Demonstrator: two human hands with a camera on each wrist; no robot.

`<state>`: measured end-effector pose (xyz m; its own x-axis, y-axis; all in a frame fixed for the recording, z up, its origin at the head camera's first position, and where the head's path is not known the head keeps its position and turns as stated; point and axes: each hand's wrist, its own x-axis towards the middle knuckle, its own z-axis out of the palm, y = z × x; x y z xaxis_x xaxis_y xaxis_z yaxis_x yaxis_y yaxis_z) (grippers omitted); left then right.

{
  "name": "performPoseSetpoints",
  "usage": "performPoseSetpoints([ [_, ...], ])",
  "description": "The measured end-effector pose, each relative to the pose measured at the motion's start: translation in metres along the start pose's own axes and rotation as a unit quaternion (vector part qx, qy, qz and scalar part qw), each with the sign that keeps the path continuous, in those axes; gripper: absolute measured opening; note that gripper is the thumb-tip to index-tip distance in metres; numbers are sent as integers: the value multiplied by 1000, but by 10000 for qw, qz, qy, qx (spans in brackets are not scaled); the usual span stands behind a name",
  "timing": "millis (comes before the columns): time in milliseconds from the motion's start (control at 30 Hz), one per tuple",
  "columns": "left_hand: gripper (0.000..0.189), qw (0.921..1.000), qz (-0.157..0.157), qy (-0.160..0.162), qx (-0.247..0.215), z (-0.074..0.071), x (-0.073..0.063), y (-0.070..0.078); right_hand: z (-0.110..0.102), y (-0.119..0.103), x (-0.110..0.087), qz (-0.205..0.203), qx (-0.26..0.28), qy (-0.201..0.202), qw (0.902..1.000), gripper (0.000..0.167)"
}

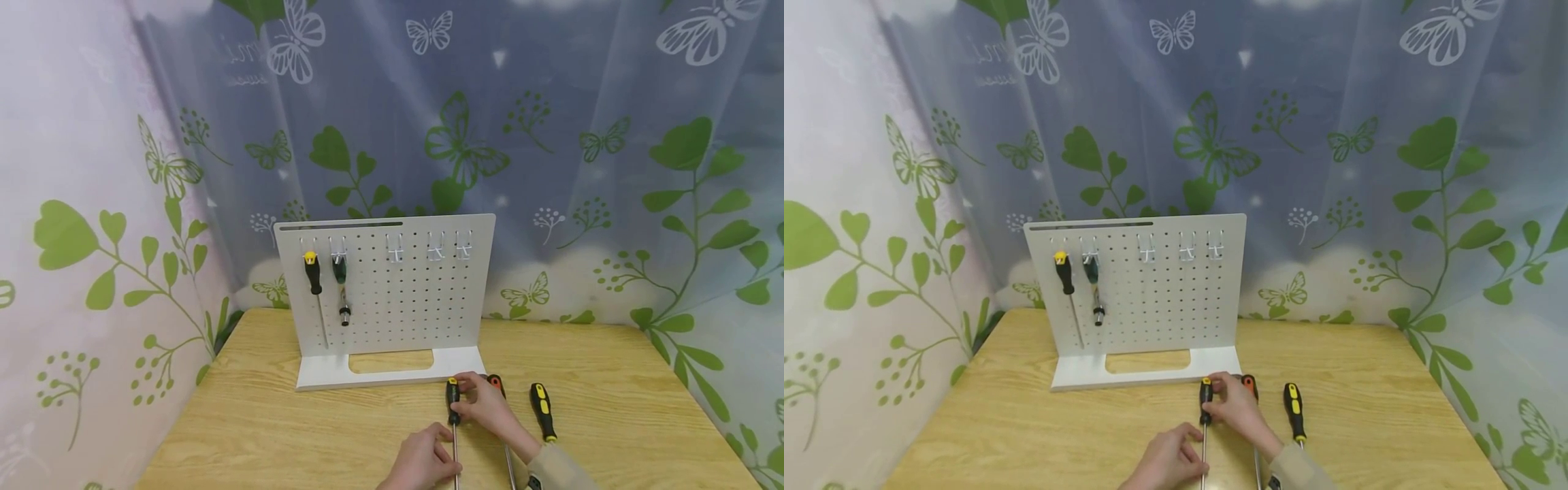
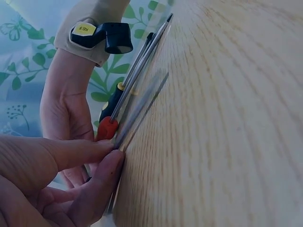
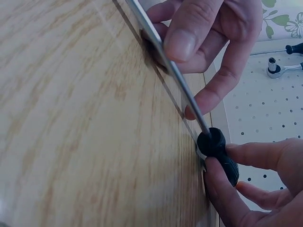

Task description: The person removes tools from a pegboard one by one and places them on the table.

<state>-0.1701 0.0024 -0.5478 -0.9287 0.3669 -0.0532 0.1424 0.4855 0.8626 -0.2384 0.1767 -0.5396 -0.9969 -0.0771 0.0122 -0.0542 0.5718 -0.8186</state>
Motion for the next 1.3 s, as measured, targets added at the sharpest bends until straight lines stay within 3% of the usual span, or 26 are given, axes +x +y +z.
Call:
performPoseSetpoints([
  [233, 29, 9999, -39, 122, -75, 0, -1, -1, 0, -4, -2, -4, -90, 30, 10000, 53],
  [467, 18, 9976, -184, 224, -623, -2, -2, -1, -1, -3, -3, -84, 91, -4, 9999, 52],
  [667, 14, 9959, 128, 546, -707, -9, 0, -4, -4, -3, -2, -146, 427, -85, 9989, 46],
  [1000, 17, 9920, 564, 999, -522, -35, 11, -9, -8, -7, 3, -378, 720, 33, 9967, 38],
  [1300, 21, 9830, 512, 1531, -876, -67, 21, -13, -11, -19, 10, -857, 1131, 262, 9895, 33],
])
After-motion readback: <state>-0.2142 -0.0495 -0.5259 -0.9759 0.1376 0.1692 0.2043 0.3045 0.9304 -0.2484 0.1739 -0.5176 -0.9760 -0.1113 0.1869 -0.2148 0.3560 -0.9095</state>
